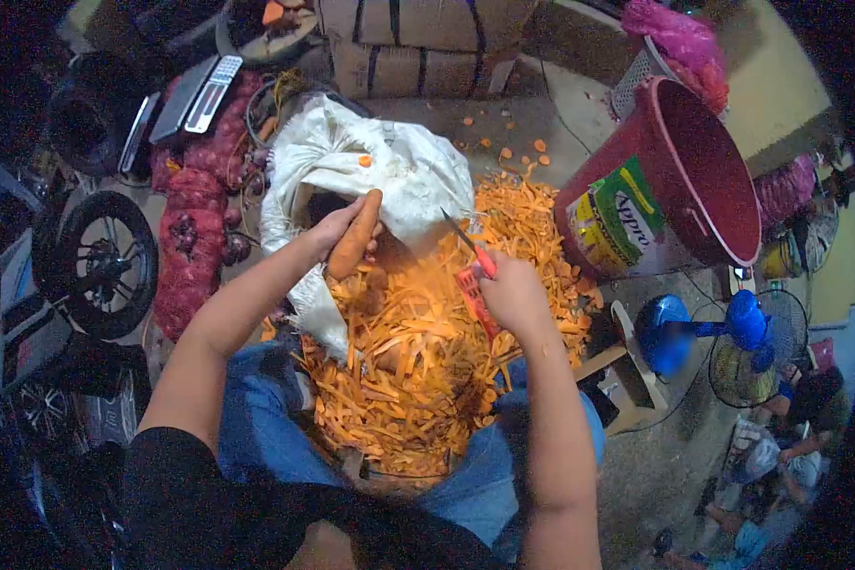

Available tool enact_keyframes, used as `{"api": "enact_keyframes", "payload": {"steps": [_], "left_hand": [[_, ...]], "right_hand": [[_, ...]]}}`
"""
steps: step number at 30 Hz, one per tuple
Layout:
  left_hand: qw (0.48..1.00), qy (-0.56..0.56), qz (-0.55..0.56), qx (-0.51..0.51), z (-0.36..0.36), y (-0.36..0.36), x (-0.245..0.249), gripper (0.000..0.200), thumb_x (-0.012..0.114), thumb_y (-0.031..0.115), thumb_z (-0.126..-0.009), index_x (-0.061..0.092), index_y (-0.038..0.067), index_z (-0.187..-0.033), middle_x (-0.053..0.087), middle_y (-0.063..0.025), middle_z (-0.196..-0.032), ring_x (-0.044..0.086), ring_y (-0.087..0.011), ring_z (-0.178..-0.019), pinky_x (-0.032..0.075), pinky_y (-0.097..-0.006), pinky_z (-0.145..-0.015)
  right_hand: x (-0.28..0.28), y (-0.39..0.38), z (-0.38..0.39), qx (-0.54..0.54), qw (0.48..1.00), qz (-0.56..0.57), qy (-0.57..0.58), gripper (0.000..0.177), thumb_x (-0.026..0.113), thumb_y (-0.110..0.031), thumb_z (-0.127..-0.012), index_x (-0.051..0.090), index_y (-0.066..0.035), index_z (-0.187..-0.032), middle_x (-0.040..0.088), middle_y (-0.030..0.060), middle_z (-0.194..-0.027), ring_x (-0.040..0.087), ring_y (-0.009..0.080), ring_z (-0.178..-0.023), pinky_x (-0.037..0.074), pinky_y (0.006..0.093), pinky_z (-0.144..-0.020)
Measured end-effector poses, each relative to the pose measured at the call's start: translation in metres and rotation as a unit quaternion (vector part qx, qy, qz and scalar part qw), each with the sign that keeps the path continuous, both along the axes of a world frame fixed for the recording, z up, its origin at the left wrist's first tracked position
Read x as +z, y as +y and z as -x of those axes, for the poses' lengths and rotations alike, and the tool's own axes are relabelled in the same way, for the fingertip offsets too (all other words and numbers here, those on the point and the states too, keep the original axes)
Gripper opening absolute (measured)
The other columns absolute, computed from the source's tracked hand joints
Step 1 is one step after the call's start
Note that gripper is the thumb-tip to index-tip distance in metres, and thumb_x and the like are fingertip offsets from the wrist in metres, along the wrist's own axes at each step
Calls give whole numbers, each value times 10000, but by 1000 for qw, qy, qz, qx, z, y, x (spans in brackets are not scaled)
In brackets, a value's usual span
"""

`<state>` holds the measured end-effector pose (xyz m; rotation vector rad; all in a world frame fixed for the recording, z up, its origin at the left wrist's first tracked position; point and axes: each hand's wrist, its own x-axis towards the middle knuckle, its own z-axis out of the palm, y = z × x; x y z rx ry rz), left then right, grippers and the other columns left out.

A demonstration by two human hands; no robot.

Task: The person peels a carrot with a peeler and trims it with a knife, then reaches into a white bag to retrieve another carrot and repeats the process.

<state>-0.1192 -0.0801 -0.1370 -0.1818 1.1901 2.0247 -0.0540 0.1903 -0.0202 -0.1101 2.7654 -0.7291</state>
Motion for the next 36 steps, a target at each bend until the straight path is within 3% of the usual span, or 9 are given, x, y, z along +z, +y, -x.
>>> {"api": "enact_keyframes", "payload": {"steps": [3, 6, 7, 9, 14, 18, 29, 31, 36], "left_hand": [[998, -18, -33, 47, -22, 22, 66, 431, 253, 445, -827, 395, 44, -900, 492, -77, -719, 529, -191, -602, 483, -355, -538], [987, -59, -20, 150, -56, 45, 137, 429, 246, 416, -833, 407, 47, -983, 509, -102, -780, 532, -218, -719, 466, -392, -633], [987, -53, -18, 154, -64, 50, 141, 429, 246, 416, -833, 407, 47, -983, 509, -102, -780, 532, -218, -719, 466, -392, -633], [977, -103, -113, 152, -81, 57, 141, 415, 233, 393, -842, 398, 37, -977, 510, -147, -794, 539, -222, -724, 470, -413, -635], [940, -156, -282, 115, -124, 63, 88, 350, 294, 318, -824, 442, 38, -973, 528, -121, -847, 533, -232, -728, 457, -353, -572], [970, -164, -92, 152, -117, 91, 95, 340, 320, 333, -821, 435, 28, -913, 523, -96, -729, 521, -200, -602, 457, -333, -521], [966, -168, -123, 150, -100, 112, 82, 303, 334, 319, -830, 432, 49, -927, 511, -66, -735, 518, -166, -589, 461, -283, -490], [978, -119, -120, 125, -98, 112, 80, 372, 253, 318, -846, 403, 65, -1073, 520, -77, -971, 526, -194, -855, 453, -337, -713], [970, -141, -130, 149, -99, 115, 86, 370, 219, 306, -856, 408, 71, -1071, 529, -73, -934, 543, -172, -783, 467, -322, -669]], "right_hand": [[5, 3, -1, 20, 995, 92, 45, 200, 476, -172, -732, 527, -20, -851, 534, 186, -648, 532, 311, -619, 408, 373, -555], [9, 0, -1, -98, 948, 300, -48, 185, 466, -191, -777, 528, -18, -763, 513, 28, -576, 476, 102, -493, 376, 250, -457], [9, -3, -2, -92, 947, 303, -44, 185, 466, -191, -777, 528, -18, -763, 513, 28, -576, 476, 102, -493, 376, 250, -457], [9, -10, -2, -214, 836, 497, -91, 188, 454, -189, -790, 528, -22, -748, 511, 6, -590, 466, 101, -480, 371, 251, -448], [0, -32, -10, -238, 766, 594, -58, 236, 403, -176, -820, 516, 5, -719, 521, 46, -600, 494, 122, -487, 410, 261, -449], [-1, -39, -11, -285, 753, 593, -3, 268, 392, -191, -828, 516, 15, -709, 518, 52, -591, 489, 126, -466, 408, 255, -435], [-2, -45, 5, -352, 764, 534, 86, 258, 443, -198, -812, 489, 0, -654, 478, 11, -557, 402, 80, -468, 333, 241, -435], [4, -49, 2, -361, 766, 525, 80, 256, 447, -199, -810, 484, -6, -647, 471, 4, -552, 394, 75, -475, 331, 239, -443], [3, -63, -9, -292, 820, 467, 152, 231, 441, -178, -803, 470, 3, -662, 461, 32, -546, 397, 116, -477, 334, 279, -461]]}}
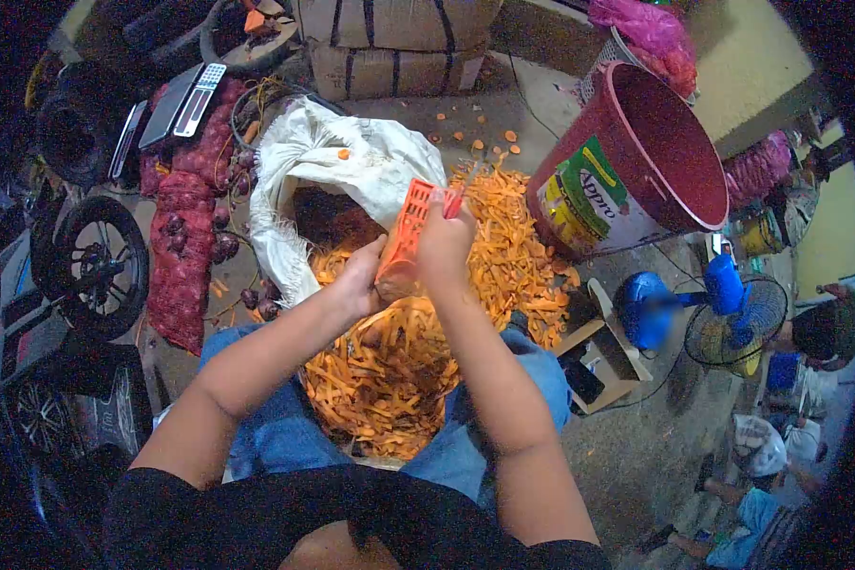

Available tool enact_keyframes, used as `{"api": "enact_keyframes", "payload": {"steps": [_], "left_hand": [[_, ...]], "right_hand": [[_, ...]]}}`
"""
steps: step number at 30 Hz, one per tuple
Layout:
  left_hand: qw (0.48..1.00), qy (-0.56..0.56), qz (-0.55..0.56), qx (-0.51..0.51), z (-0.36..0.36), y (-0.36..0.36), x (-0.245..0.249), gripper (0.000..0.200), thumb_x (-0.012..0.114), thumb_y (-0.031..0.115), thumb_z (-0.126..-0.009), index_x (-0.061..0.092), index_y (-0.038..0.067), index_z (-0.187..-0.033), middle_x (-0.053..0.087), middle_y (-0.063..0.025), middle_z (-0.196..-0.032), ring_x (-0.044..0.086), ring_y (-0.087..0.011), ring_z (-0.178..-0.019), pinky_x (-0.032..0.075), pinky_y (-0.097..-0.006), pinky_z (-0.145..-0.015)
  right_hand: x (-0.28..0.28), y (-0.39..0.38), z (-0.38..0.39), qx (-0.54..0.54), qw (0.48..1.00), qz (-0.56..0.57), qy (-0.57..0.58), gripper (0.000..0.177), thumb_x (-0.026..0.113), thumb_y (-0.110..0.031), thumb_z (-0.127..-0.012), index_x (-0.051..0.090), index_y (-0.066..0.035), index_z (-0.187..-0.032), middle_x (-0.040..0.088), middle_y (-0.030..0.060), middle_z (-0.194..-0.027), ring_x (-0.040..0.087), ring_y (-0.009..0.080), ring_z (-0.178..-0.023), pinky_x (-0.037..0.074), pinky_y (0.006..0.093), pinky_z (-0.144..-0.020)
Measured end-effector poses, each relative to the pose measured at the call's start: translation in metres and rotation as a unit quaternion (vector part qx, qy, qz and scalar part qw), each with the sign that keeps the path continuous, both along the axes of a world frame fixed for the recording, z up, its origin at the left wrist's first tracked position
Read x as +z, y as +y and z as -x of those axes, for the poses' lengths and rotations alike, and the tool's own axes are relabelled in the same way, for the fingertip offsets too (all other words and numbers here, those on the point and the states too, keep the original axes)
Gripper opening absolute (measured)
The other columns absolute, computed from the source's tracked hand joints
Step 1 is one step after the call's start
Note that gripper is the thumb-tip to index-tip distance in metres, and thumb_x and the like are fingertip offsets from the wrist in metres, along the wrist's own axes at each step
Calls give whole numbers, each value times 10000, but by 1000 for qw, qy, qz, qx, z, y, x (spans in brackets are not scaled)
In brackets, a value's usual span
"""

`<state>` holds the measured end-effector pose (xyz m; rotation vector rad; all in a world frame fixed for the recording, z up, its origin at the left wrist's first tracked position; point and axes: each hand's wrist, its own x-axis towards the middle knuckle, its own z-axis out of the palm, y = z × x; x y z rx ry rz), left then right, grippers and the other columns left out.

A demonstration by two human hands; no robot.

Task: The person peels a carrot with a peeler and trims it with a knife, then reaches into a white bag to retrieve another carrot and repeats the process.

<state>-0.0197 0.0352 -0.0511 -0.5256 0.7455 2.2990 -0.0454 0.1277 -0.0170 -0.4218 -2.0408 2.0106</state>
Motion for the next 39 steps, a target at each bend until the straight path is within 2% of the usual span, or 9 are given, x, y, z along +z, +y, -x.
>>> {"api": "enact_keyframes", "payload": {"steps": [8, 13, 16, 19, 20, 23, 31, 33, 39], "left_hand": [[988, 46, 88, -121, -26, 4, 22, 354, 274, 334, -854, 444, 61, -1002, 540, -54, -749, 526, -135, -596, 453, -273, -528], [971, 38, 44, -233, -37, -4, 39, 323, 336, 332, -841, 438, 70, -1000, 524, -46, -740, 515, -122, -584, 454, -275, -511], [994, 23, 43, -96, -17, -11, 15, 336, 289, 346, -848, 404, 73, -1006, 522, -43, -755, 507, -115, -574, 449, -259, -467], [1000, -9, 28, -2, -9, -13, 13, 347, 241, 356, -854, 414, 76, -964, 500, -33, -706, 495, -116, -554, 450, -261, -469], [999, 5, 37, -21, -8, -15, 9, 417, 219, 344, -857, 408, 44, -1076, 524, -97, -953, 532, -189, -835, 436, -302, -747], [993, 16, 118, 9, -15, -9, 32, 405, 213, 336, -860, 424, 46, -1049, 539, -85, -899, 538, -164, -788, 447, -282, -703], [969, 82, 146, -181, -30, -6, 29, 367, 269, 373, -848, 467, 83, -954, 519, -32, -741, 498, -104, -617, 428, -253, -546], [983, 41, 102, -144, -25, -10, 40, 356, 277, 372, -847, 463, 86, -949, 521, -33, -733, 500, -112, -587, 430, -249, -527], [994, 23, 91, -64, -13, -17, 30, 388, 258, 363, -847, 448, 69, -1015, 545, -61, -754, 535, -135, -638, 467, -317, -529]], "right_hand": [[-20, 32, 28, -168, 959, -216, 73, 222, 431, -173, -793, 491, 24, -711, 507, 130, -599, 473, 222, -539, 377, 330, -540], [-5, 89, 45, -318, 942, -109, 13, 257, 436, -226, -793, 466, -5, -665, 469, 43, -537, 442, 140, -464, 354, 300, -451], [13, 62, 31, -187, 980, 62, 27, 228, 432, -215, -807, 462, -24, -685, 449, 4, -563, 413, 99, -477, 336, 264, -444], [9, 15, 10, -88, 995, -5, 51, 209, 437, -191, -805, 469, -22, -686, 477, 25, -593, 427, 111, -523, 345, 269, -477], [12, 1, 0, -56, 997, -20, 54, 203, 435, -170, -801, 471, -11, -680, 504, 51, -610, 456, 134, -554, 360, 283, -502], [6, -13, -16, 26, 989, -130, 60, 200, 428, -158, -797, 467, 11, -699, 498, 105, -604, 468, 180, -570, 365, 301, -530], [-6, 80, 43, -271, 931, -243, 23, 224, 420, -181, -804, 506, 6, -715, 512, 57, -580, 472, 156, -497, 370, 291, -485], [-19, 92, 49, -231, 973, -7, 9, 227, 431, -204, -803, 511, -5, -727, 484, 24, -554, 436, 127, -483, 353, 283, -465], [4, -8, -16, 15, 992, -95, 87, 209, 425, -176, -802, 472, 7, -714, 466, 63, -561, 435, 142, -536, 362, 294, -509]]}}
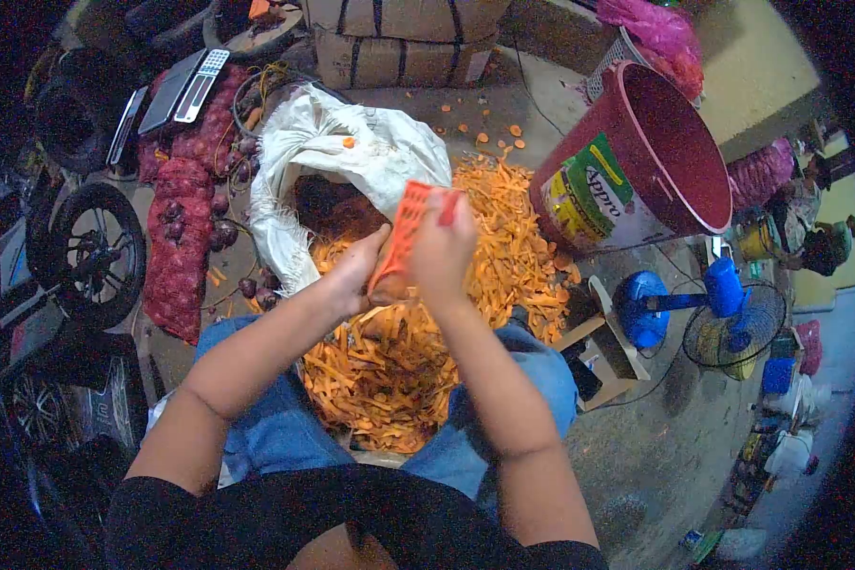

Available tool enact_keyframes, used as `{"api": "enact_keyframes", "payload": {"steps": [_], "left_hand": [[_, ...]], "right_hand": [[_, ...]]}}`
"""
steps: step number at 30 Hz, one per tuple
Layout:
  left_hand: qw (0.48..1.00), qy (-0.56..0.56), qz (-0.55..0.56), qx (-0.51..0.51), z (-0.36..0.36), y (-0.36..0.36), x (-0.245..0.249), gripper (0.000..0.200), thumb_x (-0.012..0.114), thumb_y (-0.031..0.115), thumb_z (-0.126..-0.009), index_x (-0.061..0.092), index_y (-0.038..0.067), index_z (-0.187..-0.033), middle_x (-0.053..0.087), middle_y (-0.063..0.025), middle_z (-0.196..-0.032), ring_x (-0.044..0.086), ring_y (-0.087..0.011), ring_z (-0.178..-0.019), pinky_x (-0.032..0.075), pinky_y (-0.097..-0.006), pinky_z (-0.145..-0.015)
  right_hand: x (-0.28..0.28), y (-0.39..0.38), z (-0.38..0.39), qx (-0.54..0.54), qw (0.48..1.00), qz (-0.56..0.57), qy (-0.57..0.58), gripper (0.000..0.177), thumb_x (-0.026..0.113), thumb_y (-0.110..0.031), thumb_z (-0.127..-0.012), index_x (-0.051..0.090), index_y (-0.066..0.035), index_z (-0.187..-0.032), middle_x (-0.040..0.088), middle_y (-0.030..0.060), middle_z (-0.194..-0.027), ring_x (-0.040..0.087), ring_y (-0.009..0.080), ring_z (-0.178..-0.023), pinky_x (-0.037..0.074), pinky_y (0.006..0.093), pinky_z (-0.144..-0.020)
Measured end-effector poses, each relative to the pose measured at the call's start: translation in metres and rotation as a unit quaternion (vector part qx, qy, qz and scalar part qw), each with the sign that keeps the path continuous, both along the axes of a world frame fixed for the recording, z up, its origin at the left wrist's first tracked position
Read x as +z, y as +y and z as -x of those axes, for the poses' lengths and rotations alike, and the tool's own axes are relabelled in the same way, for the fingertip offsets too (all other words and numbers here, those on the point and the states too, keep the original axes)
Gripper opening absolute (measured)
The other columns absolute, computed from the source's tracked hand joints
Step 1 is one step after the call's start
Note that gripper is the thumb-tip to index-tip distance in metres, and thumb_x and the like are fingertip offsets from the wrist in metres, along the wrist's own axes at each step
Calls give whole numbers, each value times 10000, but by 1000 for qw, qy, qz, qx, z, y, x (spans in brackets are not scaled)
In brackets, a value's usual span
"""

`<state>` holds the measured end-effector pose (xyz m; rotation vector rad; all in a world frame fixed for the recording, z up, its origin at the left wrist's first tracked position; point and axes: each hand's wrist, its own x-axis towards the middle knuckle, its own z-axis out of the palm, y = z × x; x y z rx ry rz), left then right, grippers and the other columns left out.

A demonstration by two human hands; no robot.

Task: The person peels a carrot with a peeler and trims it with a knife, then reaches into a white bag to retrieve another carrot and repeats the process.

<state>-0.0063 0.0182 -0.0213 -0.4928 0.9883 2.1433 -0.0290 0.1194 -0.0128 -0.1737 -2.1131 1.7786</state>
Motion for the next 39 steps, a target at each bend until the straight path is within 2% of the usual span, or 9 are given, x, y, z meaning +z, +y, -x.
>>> {"api": "enact_keyframes", "payload": {"steps": [9, 13, 17, 26, 32, 34, 35, 37, 39], "left_hand": [[991, 22, 53, -119, -17, 9, 3, 385, 267, 368, -848, 454, 64, -991, 540, -56, -780, 529, -134, -635, 447, -251, -527], [999, 19, 6, -29, -2, 1, 2, 376, 257, 365, -850, 448, 69, -980, 533, -54, -754, 530, -137, -606, 448, -260, -479], [998, -30, -17, 53, 2, 3, 3, 415, 201, 364, -854, 427, 64, -1029, 542, -63, -814, 534, -156, -662, 464, -311, -530], [991, 1, 64, -121, -20, 8, 25, 380, 246, 373, -852, 460, 63, -900, 512, -51, -696, 502, -124, -559, 440, -247, -516], [1000, 20, 10, 12, 6, 1, -33, 415, 229, 349, -858, 412, 46, -1075, 535, -74, -895, 533, -142, -728, 448, -275, -635], [838, 167, -502, -135, 11, -11, -60, 427, 215, 351, -859, 400, 40, -1086, 525, -78, -938, 525, -156, -801, 431, -281, -717], [838, 167, -502, -135, 7, -6, -39, 427, 215, 351, -859, 400, 40, -1086, 525, -78, -938, 525, -156, -801, 431, -281, -717], [997, 43, 42, 53, -5, 8, -1, 438, 206, 355, -859, 403, 38, -1088, 526, -75, -944, 520, -153, -817, 425, -277, -729], [995, 70, 71, -20, -5, 6, -2, 438, 205, 355, -860, 405, 40, -1090, 526, -70, -949, 521, -145, -810, 428, -270, -716]], "right_hand": [[-15, 97, 61, -262, 961, -84, 41, 214, 417, -178, -805, 476, 7, -715, 505, 96, -594, 451, 180, -517, 366, 316, -502], [23, 53, 34, -152, 982, 114, -17, 200, 418, -171, -811, 485, 0, -732, 493, 23, -612, 454, 131, -542, 372, 288, -510], [7, 2, -3, 9, 1000, 14, 3, 195, 424, -189, -818, 480, -28, -725, 432, -9, -592, 378, 70, -559, 319, 228, -499], [-6, 86, 57, -260, 963, -69, 9, 214, 423, -169, -799, 478, 9, -694, 492, 73, -567, 454, 181, -510, 364, 316, -503], [17, 22, 22, -54, 988, 125, 67, 207, 426, -186, -817, 474, -5, -726, 468, 11, -625, 427, 92, -577, 356, 252, -523], [16, -1, -2, 8, 999, 23, 37, 222, 431, -205, -819, 470, -7, -726, 448, 13, -622, 399, 80, -579, 347, 235, -521], [9, -4, -6, 33, 999, -18, 12, 228, 436, -210, -817, 471, -8, -719, 439, 12, -613, 390, 78, -575, 341, 235, -515], [4, 0, -2, 8, 999, -48, 11, 225, 437, -204, -815, 471, -8, -709, 431, 11, -604, 382, 78, -571, 334, 236, -510], [-3, 13, 11, -45, 991, -115, 44, 219, 432, -182, -810, 472, 0, -696, 426, 8, -570, 380, 81, -546, 332, 242, -498]]}}
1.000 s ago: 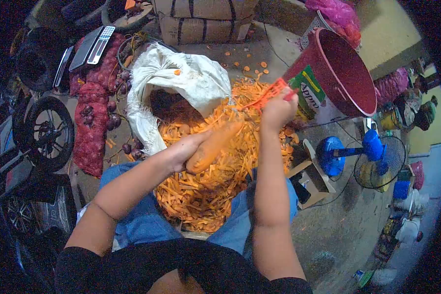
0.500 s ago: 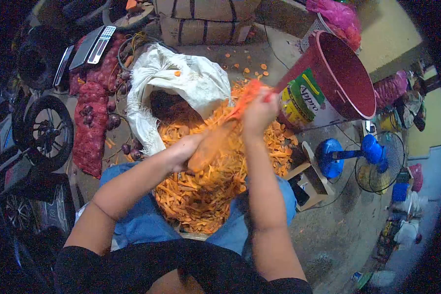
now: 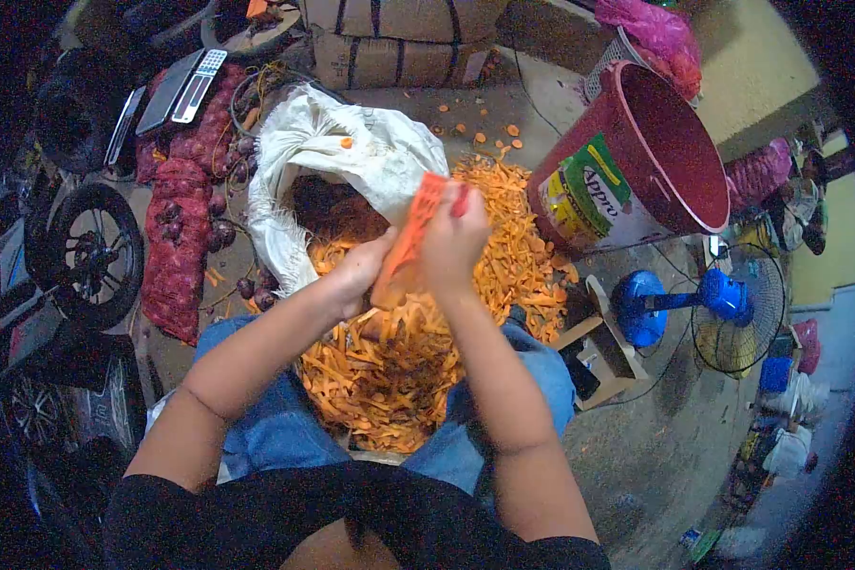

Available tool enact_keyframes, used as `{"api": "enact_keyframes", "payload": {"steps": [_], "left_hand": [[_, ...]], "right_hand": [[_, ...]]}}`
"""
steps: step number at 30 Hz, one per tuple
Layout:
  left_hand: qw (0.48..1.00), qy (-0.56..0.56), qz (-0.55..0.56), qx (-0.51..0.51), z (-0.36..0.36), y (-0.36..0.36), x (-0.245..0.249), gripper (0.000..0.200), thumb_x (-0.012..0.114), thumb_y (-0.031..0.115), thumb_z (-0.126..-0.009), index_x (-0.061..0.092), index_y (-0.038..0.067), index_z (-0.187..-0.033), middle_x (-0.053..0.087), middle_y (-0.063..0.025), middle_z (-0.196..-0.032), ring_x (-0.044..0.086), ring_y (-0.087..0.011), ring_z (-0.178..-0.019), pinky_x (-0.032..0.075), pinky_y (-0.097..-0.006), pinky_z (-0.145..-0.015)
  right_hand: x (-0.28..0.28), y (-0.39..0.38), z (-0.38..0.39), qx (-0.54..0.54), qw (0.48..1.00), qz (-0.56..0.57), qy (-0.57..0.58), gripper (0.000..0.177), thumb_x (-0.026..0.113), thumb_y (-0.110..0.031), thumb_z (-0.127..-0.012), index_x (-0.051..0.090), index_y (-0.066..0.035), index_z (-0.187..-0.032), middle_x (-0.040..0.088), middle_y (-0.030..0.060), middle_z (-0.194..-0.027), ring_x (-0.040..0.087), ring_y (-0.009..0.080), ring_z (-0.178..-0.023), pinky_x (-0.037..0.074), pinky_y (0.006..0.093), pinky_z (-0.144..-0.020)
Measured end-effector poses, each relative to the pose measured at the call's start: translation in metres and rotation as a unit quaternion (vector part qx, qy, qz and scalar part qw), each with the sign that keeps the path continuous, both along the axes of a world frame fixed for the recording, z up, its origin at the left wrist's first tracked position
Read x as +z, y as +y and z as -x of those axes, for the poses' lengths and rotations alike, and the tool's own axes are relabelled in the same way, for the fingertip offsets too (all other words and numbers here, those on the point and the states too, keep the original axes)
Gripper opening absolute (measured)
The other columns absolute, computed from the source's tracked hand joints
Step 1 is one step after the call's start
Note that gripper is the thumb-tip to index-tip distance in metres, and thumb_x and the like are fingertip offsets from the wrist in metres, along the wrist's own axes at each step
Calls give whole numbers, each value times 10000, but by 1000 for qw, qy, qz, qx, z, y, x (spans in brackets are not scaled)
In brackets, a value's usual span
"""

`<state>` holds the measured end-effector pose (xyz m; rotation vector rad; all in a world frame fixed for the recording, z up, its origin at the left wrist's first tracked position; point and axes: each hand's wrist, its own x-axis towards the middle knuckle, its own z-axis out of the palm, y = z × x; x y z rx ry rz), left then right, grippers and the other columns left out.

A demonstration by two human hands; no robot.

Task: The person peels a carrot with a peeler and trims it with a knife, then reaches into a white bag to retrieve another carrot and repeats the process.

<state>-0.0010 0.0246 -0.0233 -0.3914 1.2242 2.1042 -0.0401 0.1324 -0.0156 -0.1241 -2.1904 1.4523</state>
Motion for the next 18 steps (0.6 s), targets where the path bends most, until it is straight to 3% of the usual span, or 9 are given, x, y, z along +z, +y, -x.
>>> {"api": "enact_keyframes", "payload": {"steps": [2, 5, 6, 8, 9, 11, 13, 17, 18], "left_hand": [[996, -28, 22, -83, -9, 3, 27, 431, 222, 350, -860, 408, 40, -1095, 523, -63, -965, 519, -126, -808, 430, -250, -698], [991, -17, -16, -129, -13, 3, 13, 393, 267, 370, -850, 449, 53, -996, 523, -50, -857, 507, -107, -712, 430, -260, -594], [993, -40, -42, -99, -11, 3, 12, 387, 287, 380, -843, 444, 62, -998, 524, -40, -819, 501, -100, -672, 426, -244, -572], [997, -28, -52, -48, 2, 1, -3, 383, 290, 384, -841, 445, 68, -992, 523, -37, -789, 499, -99, -646, 426, -244, -563], [998, -19, -63, 5, 8, 0, -10, 380, 293, 389, -839, 445, 73, -987, 522, -35, -759, 497, -98, -621, 425, -244, -553], [996, -47, -72, 33, 12, -2, -9, 367, 278, 384, -844, 450, 83, -967, 505, -24, -711, 480, -91, -590, 417, -241, -534], [997, -31, -66, 10, 11, -5, 0, 419, 258, 369, -848, 415, 56, -1078, 525, -63, -954, 545, -151, -786, 455, -277, -684], [997, -21, -75, -11, 6, -3, 0, 419, 272, 366, -847, 412, 50, -1082, 526, -57, -955, 549, -156, -777, 455, -280, -676], [998, -8, -30, -53, 5, -3, 4, 416, 281, 366, -846, 414, 51, -1083, 526, -57, -959, 547, -154, -782, 455, -276, -677]], "right_hand": [[-25, 39, 40, -106, 990, 8, 94, 266, 434, -209, -796, 449, 14, -652, 472, 129, -564, 432, 239, -511, 338, 336, -498], [3, 66, 41, -203, 979, 10, -12, 260, 433, -205, -801, 461, 12, -659, 480, 105, -568, 431, 203, -508, 343, 320, -502], [7, 65, 41, -206, 975, 78, -13, 253, 433, -203, -803, 465, 8, -668, 477, 83, -571, 426, 178, -510, 344, 308, -504], [11, 54, 37, -172, 970, 173, -11, 203, 429, -187, -815, 476, -25, -702, 433, -11, -568, 385, 68, -515, 325, 223, -481], [12, 40, 30, -169, 970, 173, -11, 203, 429, -187, -815, 476, -25, -702, 433, -11, -568, 385, 68, -515, 325, 223, -481], [19, 9, 10, -38, 982, 185, 10, 205, 426, -194, -818, 468, -24, -713, 438, -6, -601, 389, 66, -547, 330, 226, -489], [18, -8, -9, 32, 996, 80, 12, 204, 441, -180, -804, 466, -11, -694, 474, 39, -595, 416, 132, -541, 345, 284, -502], [4, -5, -2, 31, 996, 85, -10, 201, 441, -174, -801, 466, -5, -696, 478, 58, -592, 421, 146, -539, 349, 294, -503], [5, 3, 7, -30, 998, 47, 35, 209, 438, -174, -802, 462, 3, -693, 472, 66, -579, 418, 153, -528, 347, 297, -502]]}}
